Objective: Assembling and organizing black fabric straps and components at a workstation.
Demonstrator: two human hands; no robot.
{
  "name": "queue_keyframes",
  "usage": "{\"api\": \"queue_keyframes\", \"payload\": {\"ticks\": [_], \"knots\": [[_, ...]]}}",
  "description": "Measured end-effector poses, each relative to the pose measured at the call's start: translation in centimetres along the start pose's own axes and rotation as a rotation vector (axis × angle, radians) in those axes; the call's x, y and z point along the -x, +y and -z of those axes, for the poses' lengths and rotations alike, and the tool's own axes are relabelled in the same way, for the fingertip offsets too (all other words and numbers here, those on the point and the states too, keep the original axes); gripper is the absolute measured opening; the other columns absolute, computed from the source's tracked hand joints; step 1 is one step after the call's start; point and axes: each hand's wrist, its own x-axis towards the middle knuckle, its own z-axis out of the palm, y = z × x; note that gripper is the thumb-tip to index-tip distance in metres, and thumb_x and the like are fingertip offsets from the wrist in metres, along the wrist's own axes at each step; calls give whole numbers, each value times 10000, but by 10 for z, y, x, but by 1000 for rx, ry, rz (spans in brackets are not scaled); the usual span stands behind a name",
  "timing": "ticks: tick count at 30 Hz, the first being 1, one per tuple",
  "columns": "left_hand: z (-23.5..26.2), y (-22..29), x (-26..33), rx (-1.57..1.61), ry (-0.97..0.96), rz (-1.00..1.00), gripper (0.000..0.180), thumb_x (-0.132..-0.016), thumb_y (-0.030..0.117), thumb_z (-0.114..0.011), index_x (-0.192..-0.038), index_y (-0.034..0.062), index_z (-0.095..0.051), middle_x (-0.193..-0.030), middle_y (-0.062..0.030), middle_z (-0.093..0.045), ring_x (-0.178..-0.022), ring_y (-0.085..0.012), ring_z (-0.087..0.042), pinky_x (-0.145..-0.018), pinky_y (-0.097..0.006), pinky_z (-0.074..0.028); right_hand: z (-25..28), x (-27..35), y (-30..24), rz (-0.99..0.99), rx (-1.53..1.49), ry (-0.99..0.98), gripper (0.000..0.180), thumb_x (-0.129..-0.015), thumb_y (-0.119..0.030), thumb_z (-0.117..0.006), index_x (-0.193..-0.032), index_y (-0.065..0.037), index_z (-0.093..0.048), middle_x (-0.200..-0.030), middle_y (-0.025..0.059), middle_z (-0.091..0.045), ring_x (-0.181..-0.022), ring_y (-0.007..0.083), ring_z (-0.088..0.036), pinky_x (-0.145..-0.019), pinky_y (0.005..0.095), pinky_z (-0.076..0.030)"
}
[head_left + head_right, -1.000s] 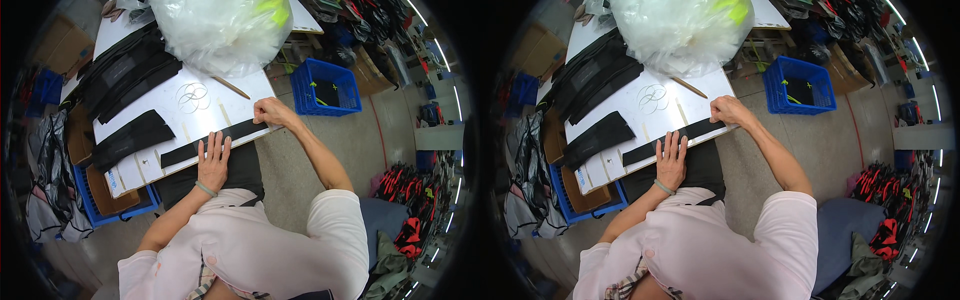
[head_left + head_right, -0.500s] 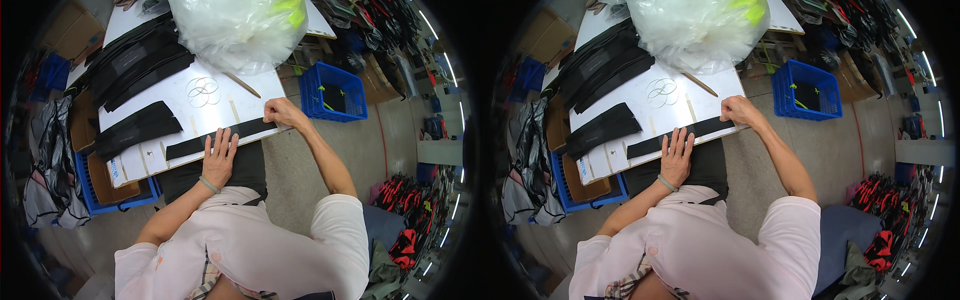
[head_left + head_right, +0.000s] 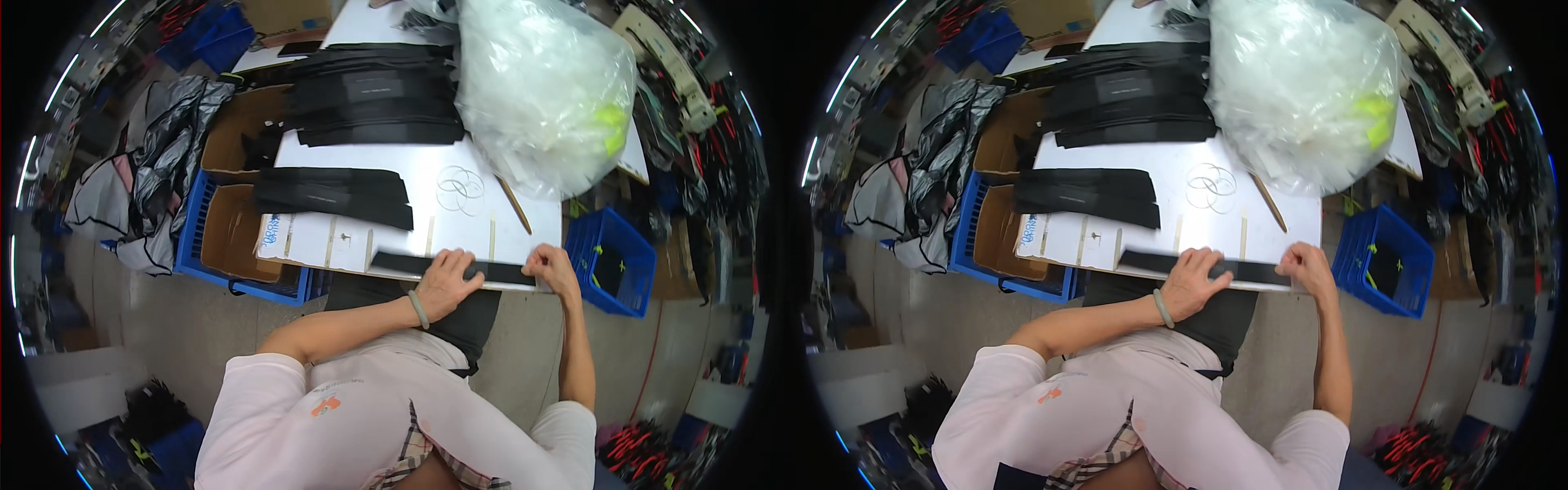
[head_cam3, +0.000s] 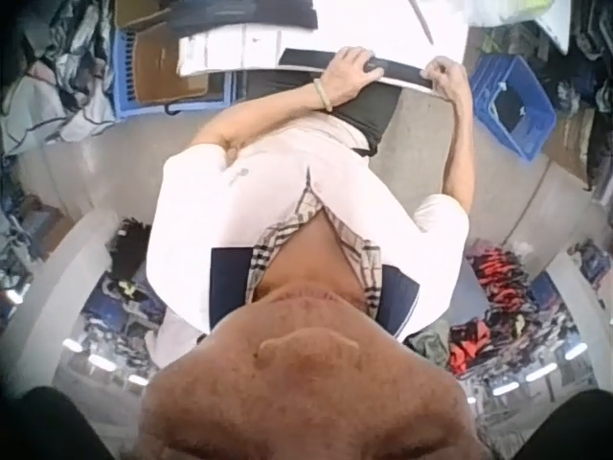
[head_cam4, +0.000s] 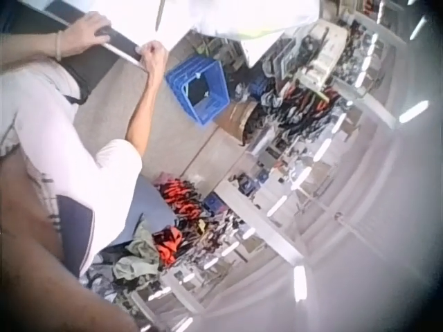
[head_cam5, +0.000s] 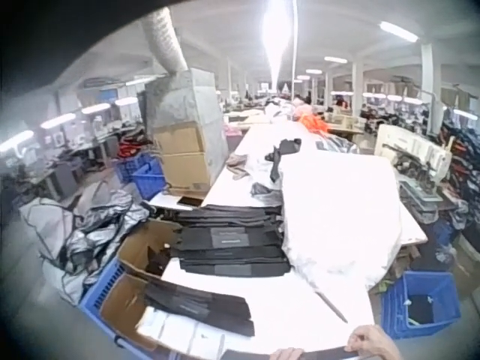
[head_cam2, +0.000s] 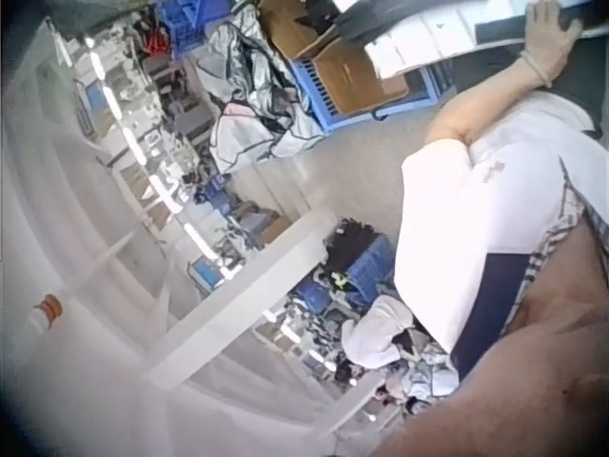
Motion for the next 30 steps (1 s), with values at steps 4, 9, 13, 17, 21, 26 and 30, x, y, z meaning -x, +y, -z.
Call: {"api": "queue_keyframes", "payload": {"ticks": [4,9,13,17,21,26,30], "knots": [[34,-7,12,145,-54,0,292,-743,30,-588,-1032,69,-589,-919,-127,-511,-906,-292,-521,-778,-369,-449,-7,15,-28,-44,-120,-24,161,-702,-135,-790,-738,-31,-671,-625,4,-578,-581,85,-503,-536,255,-406],[162,-85,21,-303,228,34,403,-677,-39,-608,-1063,65,-665,-848,-96,-552,-782,-264,-537,-675,-389,-455,-24,6,-66,126,-312,202,148,-804,-147,-730,-826,-4,-697,-691,15,-627,-655,72,-531,-588,239,-423],[173,-150,44,-520,177,36,516,-680,-50,-610,-1181,68,-632,-1140,-172,-593,-1093,-366,-546,-941,-468,-444,-26,-44,-95,177,-230,503,128,-805,-110,-708,-846,10,-692,-739,68,-652,-641,128,-580,-599,264,-454],[139,-161,65,-475,-18,223,538,-852,227,-658,-1352,95,-510,-1374,-190,-475,-1308,-385,-402,-1123,-528,-265,-29,-79,-103,240,-153,746,102,-804,-73,-689,-861,11,-694,-789,115,-661,-625,192,-610,-601,293,-480],[128,-158,61,-492,3,265,603,-855,320,-664,-1392,126,-469,-1371,-199,-455,-1301,-399,-383,-1112,-527,-251,-55,-104,-133,396,-151,510,96,-799,-58,-698,-879,-7,-708,-805,116,-664,-670,211,-645,-597,310,-504],[127,-156,68,-500,33,320,593,-868,356,-644,-1401,165,-465,-1352,-198,-462,-1260,-395,-403,-1079,-516,-268,-112,-178,-197,717,166,458,265,-759,-48,-708,-1023,-51,-689,-1072,110,-648,-1003,300,-590,-835,362,-494],[125,-152,70,-489,25,359,594,-883,385,-621,-1420,208,-439,-1362,-188,-456,-1268,-378,-391,-1076,-544,-231,-140,-228,-206,820,390,501,299,-703,-71,-716,-998,-74,-665,-976,76,-619,-971,262,-554,-812,392,-441]]}}
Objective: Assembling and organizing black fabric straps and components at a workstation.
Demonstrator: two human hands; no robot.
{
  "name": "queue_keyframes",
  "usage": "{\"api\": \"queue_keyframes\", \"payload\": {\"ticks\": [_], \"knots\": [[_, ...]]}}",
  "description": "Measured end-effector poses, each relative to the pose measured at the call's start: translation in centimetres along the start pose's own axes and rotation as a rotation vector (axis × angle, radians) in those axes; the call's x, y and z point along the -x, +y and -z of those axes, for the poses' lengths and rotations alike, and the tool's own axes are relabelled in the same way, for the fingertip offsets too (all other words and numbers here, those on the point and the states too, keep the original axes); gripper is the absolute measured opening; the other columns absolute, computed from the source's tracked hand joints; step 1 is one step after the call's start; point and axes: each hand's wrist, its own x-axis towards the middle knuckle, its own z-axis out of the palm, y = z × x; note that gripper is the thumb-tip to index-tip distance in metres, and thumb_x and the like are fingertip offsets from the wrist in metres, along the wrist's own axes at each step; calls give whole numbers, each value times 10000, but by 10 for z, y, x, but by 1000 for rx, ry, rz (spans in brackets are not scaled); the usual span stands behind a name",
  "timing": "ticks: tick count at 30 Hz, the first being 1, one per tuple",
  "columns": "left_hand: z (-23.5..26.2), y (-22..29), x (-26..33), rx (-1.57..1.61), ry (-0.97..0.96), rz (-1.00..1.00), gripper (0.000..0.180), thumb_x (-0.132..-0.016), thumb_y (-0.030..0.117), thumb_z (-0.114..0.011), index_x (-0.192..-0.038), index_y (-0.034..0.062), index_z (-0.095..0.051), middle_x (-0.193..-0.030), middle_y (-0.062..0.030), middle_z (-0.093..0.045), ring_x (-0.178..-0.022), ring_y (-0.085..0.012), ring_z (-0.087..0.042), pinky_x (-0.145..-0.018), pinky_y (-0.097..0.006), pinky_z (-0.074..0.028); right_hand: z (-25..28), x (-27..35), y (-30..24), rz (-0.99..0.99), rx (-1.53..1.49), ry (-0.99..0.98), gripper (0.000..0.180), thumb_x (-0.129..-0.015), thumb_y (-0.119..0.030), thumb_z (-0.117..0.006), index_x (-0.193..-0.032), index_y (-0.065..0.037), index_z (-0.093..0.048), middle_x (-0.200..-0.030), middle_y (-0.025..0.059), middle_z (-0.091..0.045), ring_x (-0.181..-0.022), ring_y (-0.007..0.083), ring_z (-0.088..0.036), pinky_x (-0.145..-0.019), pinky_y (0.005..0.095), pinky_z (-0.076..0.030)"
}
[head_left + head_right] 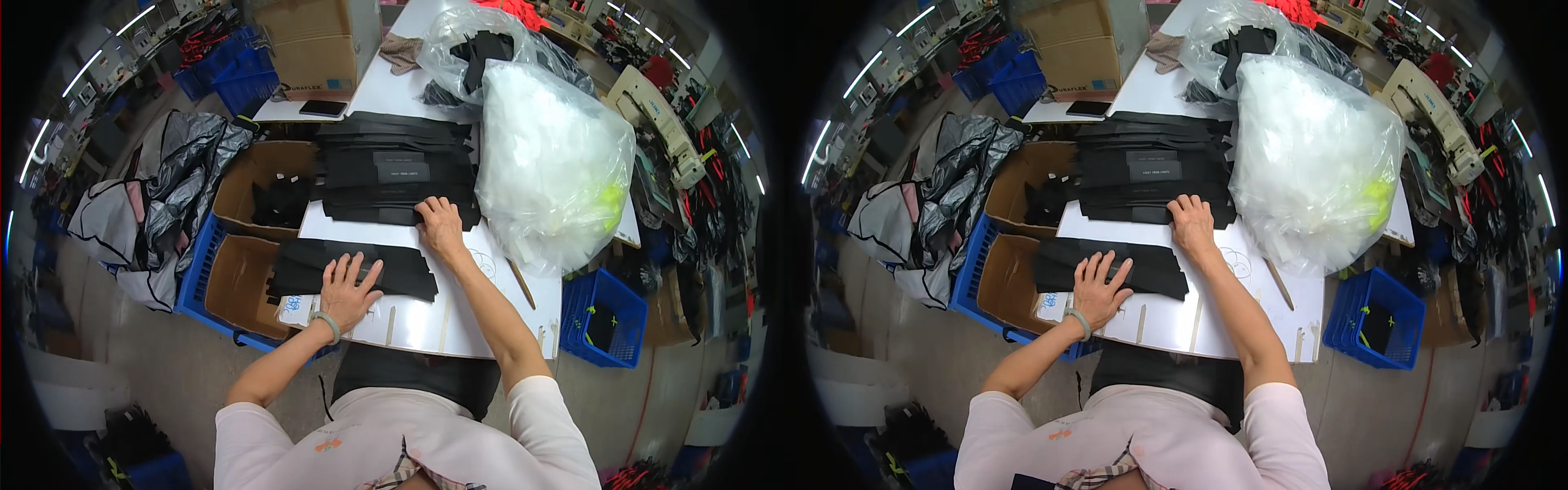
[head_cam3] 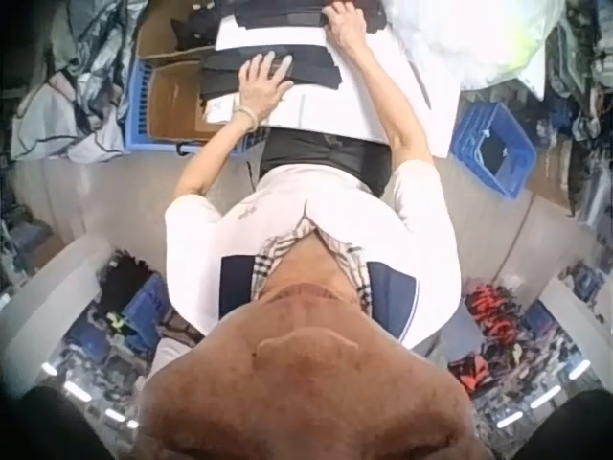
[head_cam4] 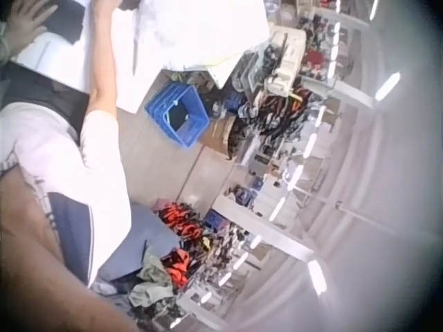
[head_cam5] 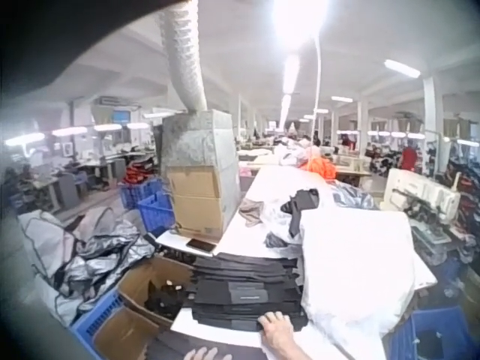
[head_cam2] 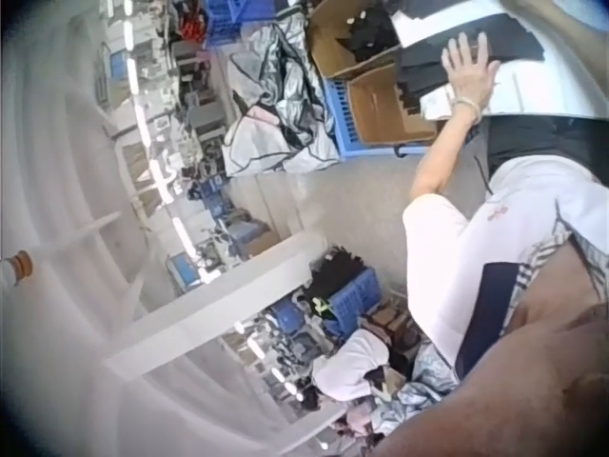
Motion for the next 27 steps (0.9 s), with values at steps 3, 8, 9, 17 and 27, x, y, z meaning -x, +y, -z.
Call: {"api": "queue_keyframes", "payload": {"ticks": [3,8,9,17,27], "knots": [[2,0,-2,-7,40,-13,602,-876,381,-630,-1411,174,-447,-1365,-182,-455,-1287,-361,-382,-1082,-564,-209,-8,-1,5,-40,82,-41,263,-664,-85,-737,-905,-91,-634,-915,74,-586,-929,257,-537,-777,387,-395],[18,15,-15,163,239,31,560,-842,297,-677,-1281,-17,-526,-1294,-159,-509,-1262,-329,-427,-1088,-535,-234,-4,9,8,-47,49,-72,317,-635,-112,-773,-899,-117,-597,-931,63,-548,-920,257,-519,-782,390,-368],[21,21,-21,168,236,36,560,-842,297,-677,-1281,-17,-526,-1294,-159,-509,-1262,-329,-427,-1088,-535,-234,-2,13,4,-34,55,-54,321,-637,-122,-779,-900,-124,-597,-940,60,-545,-927,255,-513,-783,390,-367],[-16,37,-29,195,104,52,426,-880,234,-628,-1229,-3,-570,-1249,-166,-548,-1250,-334,-455,-1108,-500,-246,2,11,0,53,139,-60,407,-745,-268,-728,-1119,-123,-661,-997,55,-579,-953,233,-523,-805,390,-381],[15,57,-66,746,242,351,345,-923,191,-605,-1200,-10,-561,-1242,-168,-566,-1112,-337,-571,-988,-429,-428,37,2,-17,245,69,285,205,-720,-105,-655,-906,-50,-591,-949,90,-590,-870,245,-582,-773,380,-430]]}}
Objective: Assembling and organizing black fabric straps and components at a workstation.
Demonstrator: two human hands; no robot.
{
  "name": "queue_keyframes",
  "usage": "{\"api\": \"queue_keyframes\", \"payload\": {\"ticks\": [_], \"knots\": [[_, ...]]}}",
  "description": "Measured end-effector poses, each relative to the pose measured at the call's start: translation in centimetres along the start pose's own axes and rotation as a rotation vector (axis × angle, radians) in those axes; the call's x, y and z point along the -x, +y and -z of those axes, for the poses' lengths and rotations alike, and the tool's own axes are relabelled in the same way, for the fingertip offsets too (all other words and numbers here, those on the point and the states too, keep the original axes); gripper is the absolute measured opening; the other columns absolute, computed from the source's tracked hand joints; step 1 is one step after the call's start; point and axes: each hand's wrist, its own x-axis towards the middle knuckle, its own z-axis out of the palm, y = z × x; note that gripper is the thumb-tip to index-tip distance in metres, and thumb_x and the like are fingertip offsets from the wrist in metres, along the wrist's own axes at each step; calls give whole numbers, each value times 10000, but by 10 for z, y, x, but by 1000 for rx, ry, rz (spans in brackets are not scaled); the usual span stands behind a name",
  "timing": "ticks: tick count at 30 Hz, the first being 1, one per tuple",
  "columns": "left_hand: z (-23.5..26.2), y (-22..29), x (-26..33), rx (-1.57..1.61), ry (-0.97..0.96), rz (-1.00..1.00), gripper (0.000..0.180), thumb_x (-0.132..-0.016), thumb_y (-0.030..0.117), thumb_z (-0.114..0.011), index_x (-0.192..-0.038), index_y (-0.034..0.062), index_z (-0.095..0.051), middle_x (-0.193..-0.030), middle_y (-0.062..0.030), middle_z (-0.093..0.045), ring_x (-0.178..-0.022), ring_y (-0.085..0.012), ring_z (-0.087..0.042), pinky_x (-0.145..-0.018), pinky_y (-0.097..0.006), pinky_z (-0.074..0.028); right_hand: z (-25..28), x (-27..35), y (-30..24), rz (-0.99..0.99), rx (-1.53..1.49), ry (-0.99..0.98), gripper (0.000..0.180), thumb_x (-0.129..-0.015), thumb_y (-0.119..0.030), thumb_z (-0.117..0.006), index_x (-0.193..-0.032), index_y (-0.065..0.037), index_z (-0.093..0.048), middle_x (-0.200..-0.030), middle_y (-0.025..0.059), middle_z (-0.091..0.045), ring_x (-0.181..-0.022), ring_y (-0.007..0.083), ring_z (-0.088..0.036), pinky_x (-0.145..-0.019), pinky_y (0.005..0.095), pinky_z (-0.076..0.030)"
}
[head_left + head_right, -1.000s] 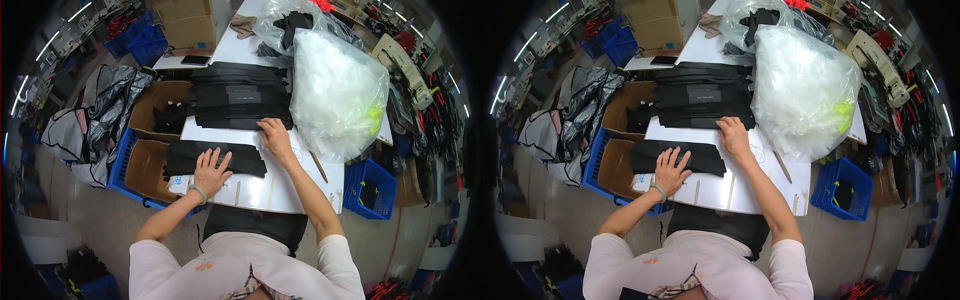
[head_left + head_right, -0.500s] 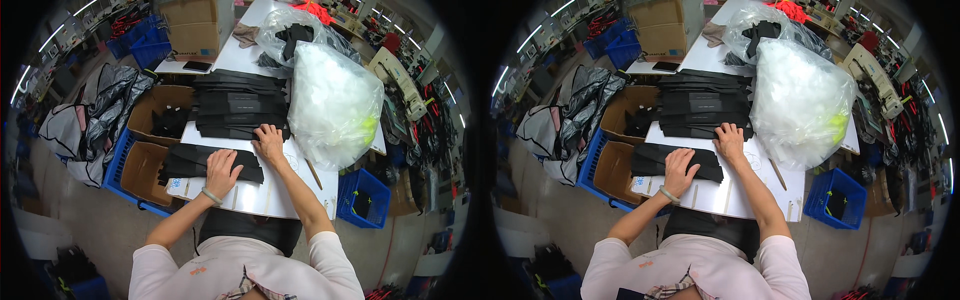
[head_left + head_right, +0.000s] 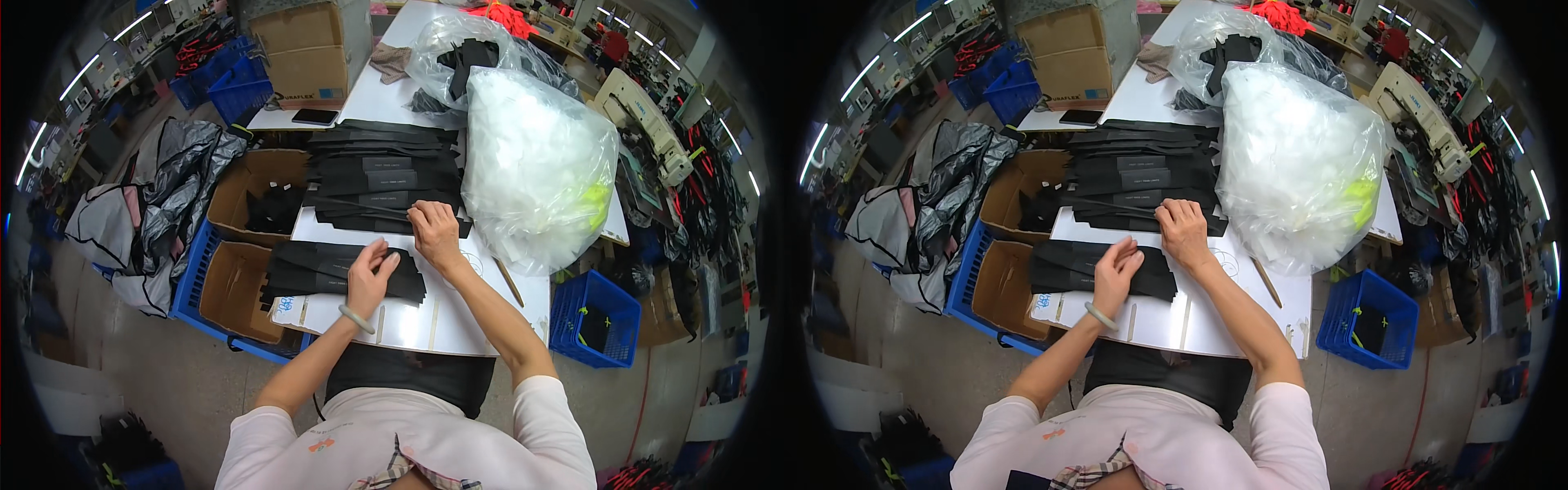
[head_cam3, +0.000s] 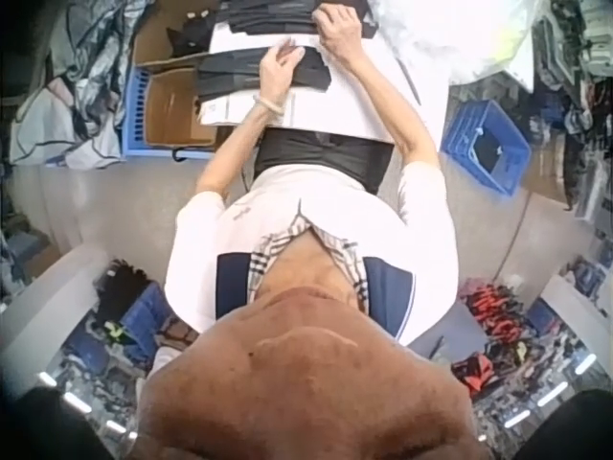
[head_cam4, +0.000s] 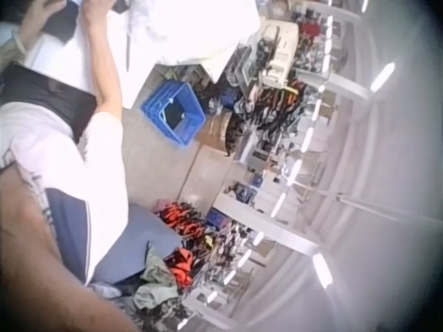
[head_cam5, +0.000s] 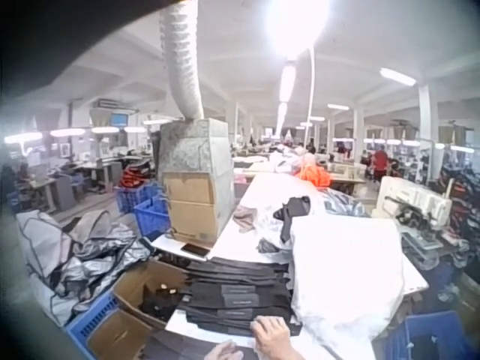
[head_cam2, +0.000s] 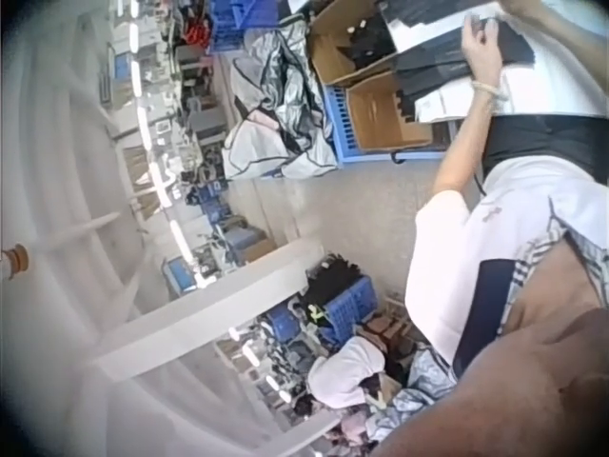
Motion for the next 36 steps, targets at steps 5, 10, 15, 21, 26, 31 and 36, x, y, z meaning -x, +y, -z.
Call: {"api": "queue_keyframes", "payload": {"ticks": [5,10,15,21,26,31,36], "knots": [[5,38,-37,1537,-35,552,402,-990,219,-545,-1302,-20,-457,-1252,-173,-569,-1114,-269,-587,-992,-387,-455,84,-8,-53,108,-107,-19,296,-753,-60,-718,-1039,-49,-643,-1003,101,-613,-925,284,-599,-796,372,-465],[2,62,-20,1494,-273,479,342,-1012,188,-484,-1266,-40,-497,-1212,-225,-596,-1164,-309,-571,-1029,-419,-452,131,11,-60,-757,-479,-222,225,-766,-123,-786,-932,-21,-675,-789,62,-646,-680,142,-571,-613,267,-450],[-6,84,-9,1440,-210,376,315,-986,166,-535,-1181,-81,-553,-1158,-255,-623,-1095,-326,-621,-943,-430,-513,157,41,-70,-1071,-815,-239,146,-828,-130,-735,-819,-1,-669,-626,-17,-583,-571,45,-463,-509,232,-344],[-18,82,-3,1255,-234,376,313,-981,196,-553,-1116,-86,-577,-1067,-259,-650,-998,-354,-663,-893,-444,-544,155,56,-92,-957,-713,-104,170,-842,-109,-720,-783,30,-643,-619,30,-594,-583,64,-503,-546,233,-413],[-23,112,-6,1364,-108,597,371,-995,242,-529,-1177,-81,-531,-1072,-239,-649,-937,-336,-680,-847,-433,-563,162,56,-94,-1043,-717,-77,176,-833,-109,-734,-783,32,-640,-619,21,-596,-581,57,-497,-532,223,-400],[-24,95,-9,1381,-273,516,326,-1019,315,-475,-964,-3,-523,-712,-74,-543,-606,-188,-561,-670,-366,-554,168,65,-91,-1050,-790,-118,180,-854,-123,-708,-783,36,-665,-580,13,-567,-545,42,-454,-483,223,-356],[-57,105,-11,1327,-27,711,314,-1012,339,-493,-895,48,-493,-647,1,-378,-552,-140,-364,-622,-328,-438,154,83,-90,-989,-554,23,155,-851,-106,-705,-909,23,-641,-689,146,-644,-558,157,-591,-530,286,-454]]}}
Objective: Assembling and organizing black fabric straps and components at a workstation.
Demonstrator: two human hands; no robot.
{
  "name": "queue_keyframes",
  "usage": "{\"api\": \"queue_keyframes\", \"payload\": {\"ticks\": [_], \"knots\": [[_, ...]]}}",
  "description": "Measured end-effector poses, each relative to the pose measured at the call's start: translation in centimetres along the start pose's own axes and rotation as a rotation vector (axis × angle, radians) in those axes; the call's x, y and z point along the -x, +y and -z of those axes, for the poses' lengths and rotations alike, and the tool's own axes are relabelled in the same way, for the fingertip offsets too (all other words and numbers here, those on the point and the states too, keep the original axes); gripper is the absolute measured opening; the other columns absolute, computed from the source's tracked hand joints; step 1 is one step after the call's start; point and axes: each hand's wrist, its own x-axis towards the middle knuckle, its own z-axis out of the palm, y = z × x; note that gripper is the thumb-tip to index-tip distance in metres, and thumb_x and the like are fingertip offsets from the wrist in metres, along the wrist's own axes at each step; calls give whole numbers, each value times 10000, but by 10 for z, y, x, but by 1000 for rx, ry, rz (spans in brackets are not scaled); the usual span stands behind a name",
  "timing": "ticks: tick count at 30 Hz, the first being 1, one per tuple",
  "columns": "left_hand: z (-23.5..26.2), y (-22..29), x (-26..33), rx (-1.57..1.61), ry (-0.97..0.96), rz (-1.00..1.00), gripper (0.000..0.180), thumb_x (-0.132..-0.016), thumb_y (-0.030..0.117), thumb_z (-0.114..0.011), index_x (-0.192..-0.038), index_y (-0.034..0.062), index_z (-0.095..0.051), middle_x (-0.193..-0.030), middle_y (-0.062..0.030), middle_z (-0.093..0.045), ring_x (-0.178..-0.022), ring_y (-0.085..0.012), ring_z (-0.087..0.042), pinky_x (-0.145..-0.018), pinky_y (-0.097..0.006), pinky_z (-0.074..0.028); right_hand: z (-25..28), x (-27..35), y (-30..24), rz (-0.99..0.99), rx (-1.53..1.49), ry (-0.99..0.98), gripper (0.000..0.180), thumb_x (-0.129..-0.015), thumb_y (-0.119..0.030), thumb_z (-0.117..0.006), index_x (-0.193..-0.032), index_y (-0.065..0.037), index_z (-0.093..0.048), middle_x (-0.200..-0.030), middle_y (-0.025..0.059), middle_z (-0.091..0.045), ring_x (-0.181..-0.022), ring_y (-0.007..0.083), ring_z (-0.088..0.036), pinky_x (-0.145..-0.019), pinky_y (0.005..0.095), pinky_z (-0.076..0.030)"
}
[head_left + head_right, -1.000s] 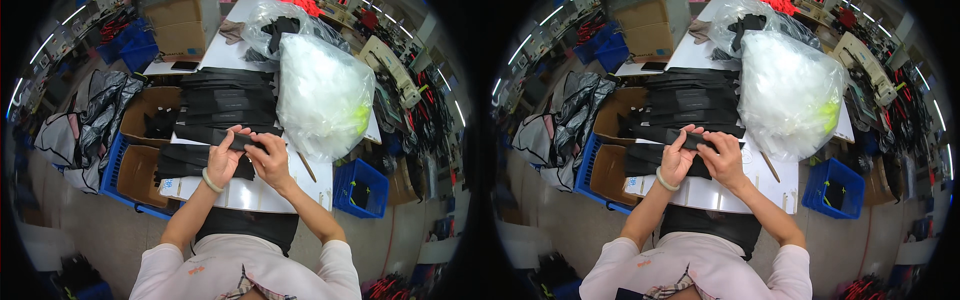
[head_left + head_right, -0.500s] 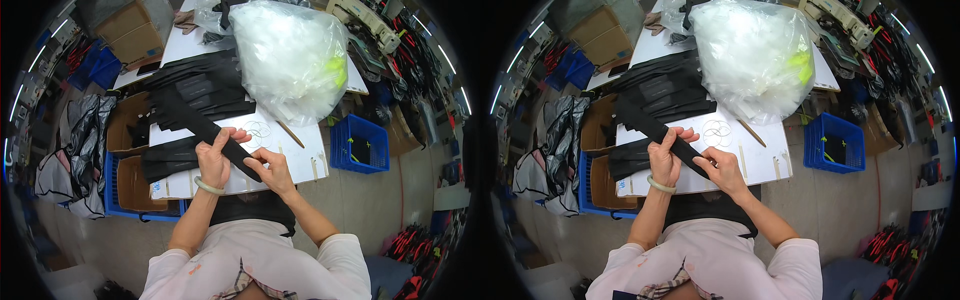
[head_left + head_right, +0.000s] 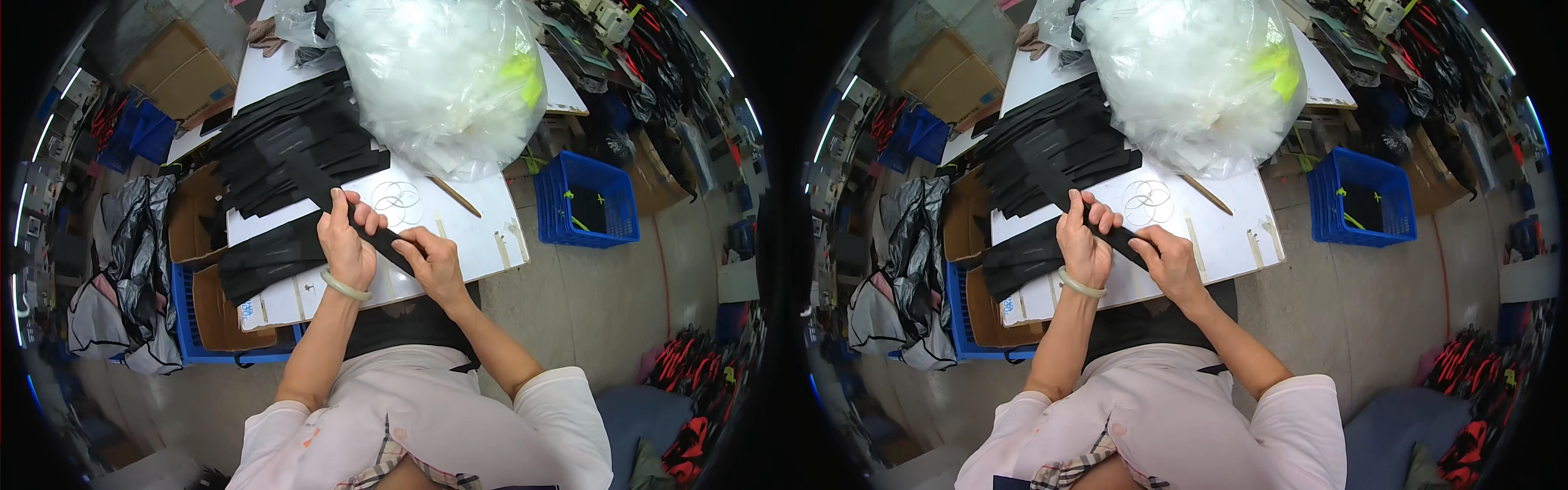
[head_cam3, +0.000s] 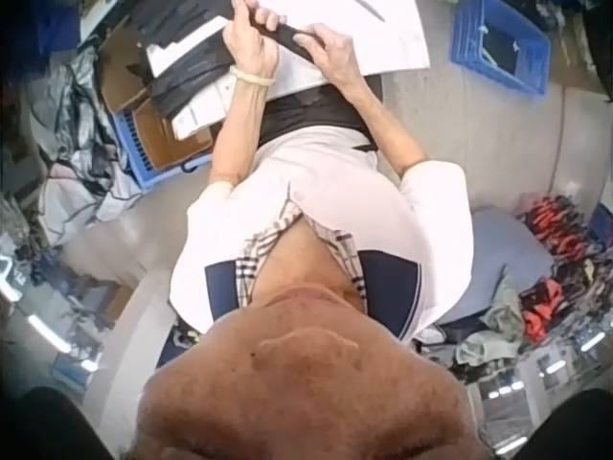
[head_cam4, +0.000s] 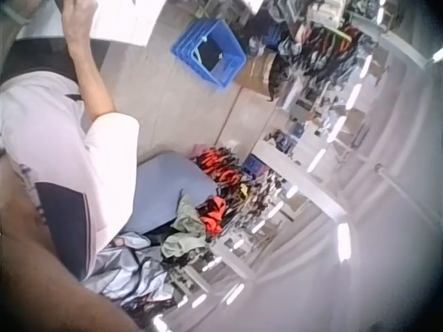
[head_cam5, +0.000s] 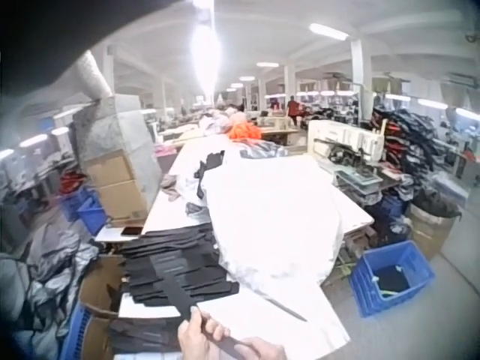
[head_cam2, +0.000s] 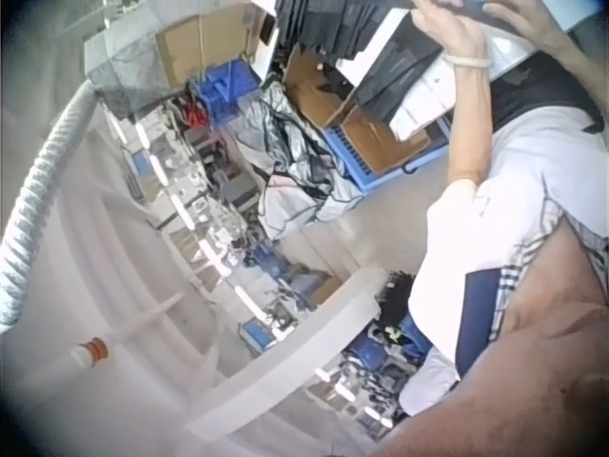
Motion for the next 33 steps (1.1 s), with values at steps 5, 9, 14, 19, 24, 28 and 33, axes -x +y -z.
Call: {"api": "queue_keyframes", "payload": {"ticks": [5,9,14,19,24,28,33], "knots": [[3,-14,-10,126,-170,-26,332,-1012,339,-484,-1046,9,-496,-806,-68,-517,-761,-198,-527,-870,-418,-478,10,-5,-5,156,115,48,447,-712,-164,-842,-1031,48,-610,-847,165,-699,-810,237,-707,-731,296,-554],[-4,-17,-10,143,-423,76,405,-989,341,-529,-1189,-10,-497,-971,-117,-630,-968,-272,-626,-946,-410,-472,16,-3,4,42,67,68,428,-713,-152,-835,-1035,47,-635,-858,164,-699,-781,238,-703,-705,292,-548],[-2,-38,-7,-81,-274,102,349,-892,336,-690,-815,26,-550,-694,-123,-610,-659,-261,-657,-770,-457,-571,9,2,8,52,66,79,262,-740,-105,-800,-947,22,-704,-808,133,-698,-691,202,-672,-616,293,-515],[10,-22,-27,-121,147,74,397,-853,332,-740,-669,84,-491,-545,-74,-524,-498,-256,-608,-654,-471,-577,28,-50,39,19,116,136,188,-797,-144,-740,-891,14,-706,-791,121,-689,-678,223,-655,-607,314,-501],[2,-19,-16,-153,62,128,371,-888,318,-702,-683,103,-481,-535,-65,-522,-481,-249,-591,-637,-458,-569,33,-130,111,62,702,336,257,-741,-145,-737,-969,-36,-691,-868,106,-685,-841,287,-642,-739,394,-502],[15,-17,-11,-129,93,202,348,-899,290,-690,-695,99,-482,-532,-62,-514,-467,-233,-573,-632,-438,-580,36,-124,119,5,654,295,296,-699,-132,-743,-975,-44,-683,-838,97,-672,-842,288,-635,-741,408,-501],[13,-36,-4,-204,-24,283,234,-862,125,-705,-992,-47,-617,-713,-73,-569,-522,-166,-591,-601,-389,-607,57,-70,52,-277,196,103,195,-718,-91,-746,-893,-43,-676,-781,70,-619,-806,236,-625,-708,337,-488]]}}
